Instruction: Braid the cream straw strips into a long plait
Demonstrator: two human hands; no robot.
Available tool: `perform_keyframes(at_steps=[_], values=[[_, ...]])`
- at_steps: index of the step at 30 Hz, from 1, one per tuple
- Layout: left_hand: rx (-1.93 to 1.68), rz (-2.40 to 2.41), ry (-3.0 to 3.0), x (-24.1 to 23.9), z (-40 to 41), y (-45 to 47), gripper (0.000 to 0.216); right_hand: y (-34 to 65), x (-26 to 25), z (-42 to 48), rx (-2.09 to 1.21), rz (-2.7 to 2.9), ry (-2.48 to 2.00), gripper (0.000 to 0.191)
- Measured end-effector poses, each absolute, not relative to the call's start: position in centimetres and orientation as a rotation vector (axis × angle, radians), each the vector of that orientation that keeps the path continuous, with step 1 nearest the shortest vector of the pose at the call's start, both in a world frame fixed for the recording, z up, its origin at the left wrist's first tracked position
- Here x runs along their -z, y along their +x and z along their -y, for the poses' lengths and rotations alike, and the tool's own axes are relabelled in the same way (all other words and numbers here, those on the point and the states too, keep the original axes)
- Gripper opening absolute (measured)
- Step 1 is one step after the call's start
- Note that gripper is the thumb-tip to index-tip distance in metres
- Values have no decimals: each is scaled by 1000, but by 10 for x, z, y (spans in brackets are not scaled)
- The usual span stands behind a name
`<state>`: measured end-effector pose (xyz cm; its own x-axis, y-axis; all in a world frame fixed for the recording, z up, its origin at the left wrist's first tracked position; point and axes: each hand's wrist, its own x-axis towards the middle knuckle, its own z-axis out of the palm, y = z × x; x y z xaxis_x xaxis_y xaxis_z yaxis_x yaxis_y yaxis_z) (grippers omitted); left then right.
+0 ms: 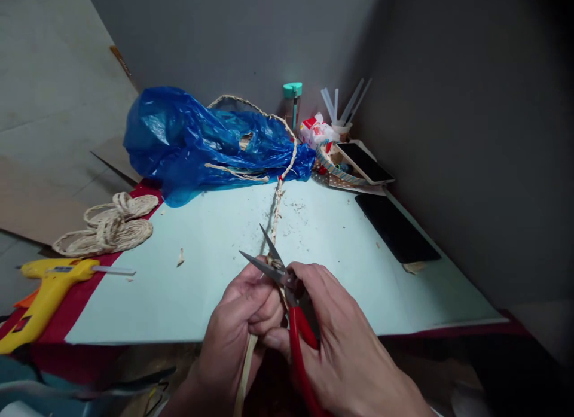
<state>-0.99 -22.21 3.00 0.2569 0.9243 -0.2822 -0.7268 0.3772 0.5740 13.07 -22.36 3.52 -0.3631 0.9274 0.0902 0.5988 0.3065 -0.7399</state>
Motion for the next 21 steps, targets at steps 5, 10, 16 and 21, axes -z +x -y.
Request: perform_keyframes(at_steps=[5, 10, 16, 21], values=[[-1140, -672, 374, -33, 221, -8, 13, 134, -28, 224, -789, 2054, -1341, 23], [-1131, -731, 400, -33, 221, -10, 14, 135, -27, 222, -844, 2033, -1259, 9], [-1104, -796, 462, -32, 223, -13, 16, 135, -29, 223, -920, 2025, -1221, 7], [-1074, -854, 618, -32, 225, -14, 14, 144, -34, 221, -971, 1950, -1266, 10]])
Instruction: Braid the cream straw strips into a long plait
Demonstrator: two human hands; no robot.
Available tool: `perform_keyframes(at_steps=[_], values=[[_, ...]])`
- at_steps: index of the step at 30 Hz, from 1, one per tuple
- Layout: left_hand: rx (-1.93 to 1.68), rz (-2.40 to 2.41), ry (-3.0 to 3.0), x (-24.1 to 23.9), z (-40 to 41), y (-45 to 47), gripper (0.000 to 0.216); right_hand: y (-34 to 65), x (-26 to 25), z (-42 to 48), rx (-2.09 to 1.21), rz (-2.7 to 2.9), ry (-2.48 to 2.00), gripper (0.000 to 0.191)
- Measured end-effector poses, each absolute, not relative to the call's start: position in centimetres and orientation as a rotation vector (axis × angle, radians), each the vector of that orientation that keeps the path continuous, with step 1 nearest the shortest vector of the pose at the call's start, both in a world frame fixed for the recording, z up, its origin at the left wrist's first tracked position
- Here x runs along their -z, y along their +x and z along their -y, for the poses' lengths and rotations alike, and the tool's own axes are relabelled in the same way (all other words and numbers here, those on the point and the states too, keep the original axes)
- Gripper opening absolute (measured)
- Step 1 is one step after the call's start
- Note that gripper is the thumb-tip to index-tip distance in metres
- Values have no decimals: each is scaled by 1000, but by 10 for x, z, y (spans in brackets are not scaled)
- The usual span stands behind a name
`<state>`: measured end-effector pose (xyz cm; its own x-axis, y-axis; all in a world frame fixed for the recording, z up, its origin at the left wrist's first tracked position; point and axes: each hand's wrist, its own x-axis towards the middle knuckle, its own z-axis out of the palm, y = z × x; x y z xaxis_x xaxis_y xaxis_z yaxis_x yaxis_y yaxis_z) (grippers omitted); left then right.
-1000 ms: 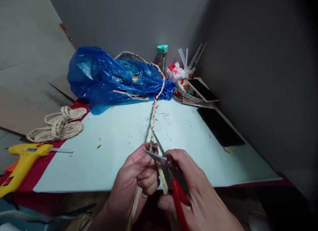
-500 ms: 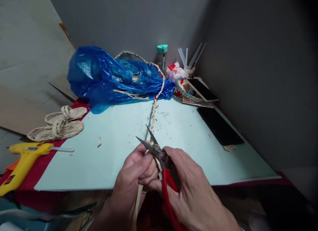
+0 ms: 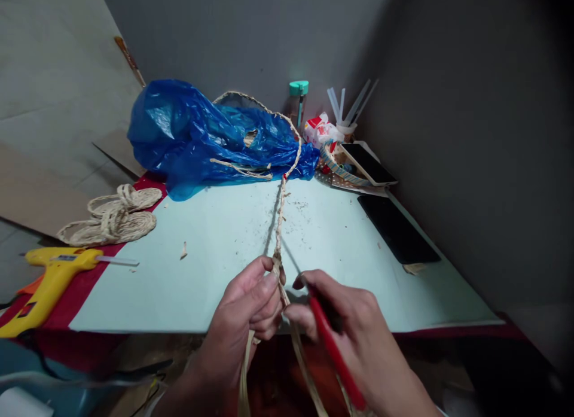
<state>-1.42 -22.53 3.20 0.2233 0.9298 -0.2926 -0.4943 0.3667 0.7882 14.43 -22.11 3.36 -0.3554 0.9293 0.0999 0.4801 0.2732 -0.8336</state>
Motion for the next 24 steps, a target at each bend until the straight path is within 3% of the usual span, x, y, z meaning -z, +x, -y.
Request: perform_keyframes(at_steps=[5, 14, 24], values=[[-1151, -1245, 1005, -30, 232, -21, 18, 153, -44, 208, -914, 1729, -1364, 17], [-1089, -1853, 1560, -28, 239, -28, 23, 126, -49, 193, -1139, 1761, -1018, 25], [-1194, -1875, 2066, -20, 240, -31, 45, 105, -57, 172, -982, 2163, -879, 22]])
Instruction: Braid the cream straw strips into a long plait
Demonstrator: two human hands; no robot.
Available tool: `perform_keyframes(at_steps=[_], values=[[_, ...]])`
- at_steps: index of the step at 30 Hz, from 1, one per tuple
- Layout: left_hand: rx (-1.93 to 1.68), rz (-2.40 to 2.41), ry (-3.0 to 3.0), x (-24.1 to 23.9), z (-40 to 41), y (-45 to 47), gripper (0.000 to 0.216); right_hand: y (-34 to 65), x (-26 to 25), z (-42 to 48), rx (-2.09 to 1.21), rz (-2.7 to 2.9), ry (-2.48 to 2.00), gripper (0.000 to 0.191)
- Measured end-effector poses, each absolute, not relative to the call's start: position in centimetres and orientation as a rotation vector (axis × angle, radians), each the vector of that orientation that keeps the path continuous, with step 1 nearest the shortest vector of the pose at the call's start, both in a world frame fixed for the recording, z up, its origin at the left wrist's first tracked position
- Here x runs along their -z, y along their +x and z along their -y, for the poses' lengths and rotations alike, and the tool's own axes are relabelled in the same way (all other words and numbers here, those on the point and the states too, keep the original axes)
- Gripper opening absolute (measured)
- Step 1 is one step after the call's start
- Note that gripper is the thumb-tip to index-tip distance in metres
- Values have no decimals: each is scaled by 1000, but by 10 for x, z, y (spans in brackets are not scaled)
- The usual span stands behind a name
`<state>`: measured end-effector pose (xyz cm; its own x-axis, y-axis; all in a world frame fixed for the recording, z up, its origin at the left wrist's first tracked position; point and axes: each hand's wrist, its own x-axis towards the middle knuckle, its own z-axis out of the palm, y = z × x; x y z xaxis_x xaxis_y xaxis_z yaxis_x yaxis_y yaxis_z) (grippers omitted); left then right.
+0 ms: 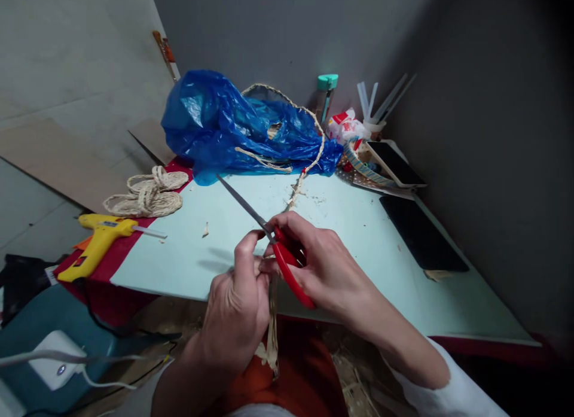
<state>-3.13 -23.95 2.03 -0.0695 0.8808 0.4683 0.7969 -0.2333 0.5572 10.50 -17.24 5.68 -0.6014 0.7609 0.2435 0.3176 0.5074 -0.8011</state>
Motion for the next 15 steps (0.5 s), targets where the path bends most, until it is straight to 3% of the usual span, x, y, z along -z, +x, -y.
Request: perform_keyframes(at_steps=[5, 10, 15], values=[[-1261, -1816, 2058, -21, 236, -27, 39, 108, -54, 169, -1104, 1930, -883, 26], [-1273, -1798, 2051, -20, 232, -23, 11, 106, -52, 168, -1149, 1576, -915, 36], [-1538, -1639, 2289, -15, 227, -24, 15, 113, -48, 168, -1331, 1405, -886, 36]])
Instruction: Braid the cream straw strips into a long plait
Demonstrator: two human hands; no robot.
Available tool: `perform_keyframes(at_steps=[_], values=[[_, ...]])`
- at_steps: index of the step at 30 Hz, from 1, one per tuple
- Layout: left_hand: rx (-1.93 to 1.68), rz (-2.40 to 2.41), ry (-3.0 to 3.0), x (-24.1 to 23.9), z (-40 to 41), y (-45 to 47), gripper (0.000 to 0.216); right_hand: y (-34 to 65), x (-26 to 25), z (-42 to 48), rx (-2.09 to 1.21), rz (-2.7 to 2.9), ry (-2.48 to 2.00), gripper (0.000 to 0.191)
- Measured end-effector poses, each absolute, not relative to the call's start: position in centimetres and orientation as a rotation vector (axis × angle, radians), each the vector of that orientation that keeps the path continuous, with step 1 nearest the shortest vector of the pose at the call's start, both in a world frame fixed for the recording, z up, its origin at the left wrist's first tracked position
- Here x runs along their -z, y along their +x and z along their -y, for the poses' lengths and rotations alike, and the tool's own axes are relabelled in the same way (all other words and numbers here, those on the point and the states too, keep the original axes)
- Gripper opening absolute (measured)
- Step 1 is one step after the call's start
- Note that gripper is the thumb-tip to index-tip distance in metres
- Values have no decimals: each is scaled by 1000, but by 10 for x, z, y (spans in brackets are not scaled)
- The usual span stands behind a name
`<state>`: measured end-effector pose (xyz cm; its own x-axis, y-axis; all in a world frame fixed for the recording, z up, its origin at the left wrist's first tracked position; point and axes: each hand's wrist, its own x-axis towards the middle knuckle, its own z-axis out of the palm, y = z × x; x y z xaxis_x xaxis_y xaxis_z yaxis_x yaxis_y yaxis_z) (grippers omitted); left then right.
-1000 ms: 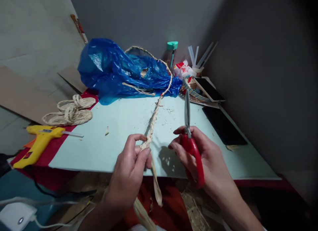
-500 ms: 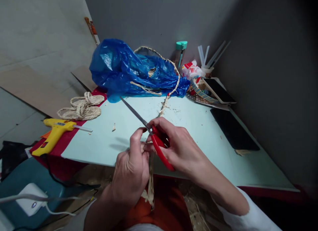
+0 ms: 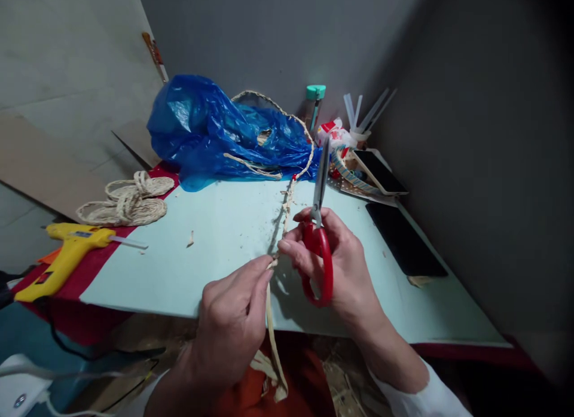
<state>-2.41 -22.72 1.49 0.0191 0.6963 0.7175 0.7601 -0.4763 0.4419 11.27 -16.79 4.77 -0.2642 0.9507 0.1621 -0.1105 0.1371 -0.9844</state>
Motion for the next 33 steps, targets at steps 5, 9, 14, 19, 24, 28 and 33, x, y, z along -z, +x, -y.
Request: perform_keyframes(at_steps=[5, 9, 14, 19, 24, 28, 33], values=[[1293, 1378, -2243, -9, 225, -27, 27, 146, -45, 174, -1198, 1536, -1033, 31], [1247, 1325, -2313, -9, 226, -27, 36, 169, -43, 197, -914, 1839, -1224, 30], [1205, 1340, -2380, -18, 226, -19, 26, 169, -38, 227, -618, 2188, -1326, 48], [1192, 1384, -2419, -22, 226, -12, 17, 167, -36, 234, -464, 2189, -1304, 46], [1177, 1360, -2416, -19, 228, -11, 21, 172, -37, 240, -500, 2185, -1303, 46], [1152, 1351, -2397, -19, 229, -9, 20, 173, -29, 241, -522, 2206, -1336, 36], [1140, 1292, -2334, -18, 226, -7, 20, 175, -21, 234, -456, 2264, -1264, 31]])
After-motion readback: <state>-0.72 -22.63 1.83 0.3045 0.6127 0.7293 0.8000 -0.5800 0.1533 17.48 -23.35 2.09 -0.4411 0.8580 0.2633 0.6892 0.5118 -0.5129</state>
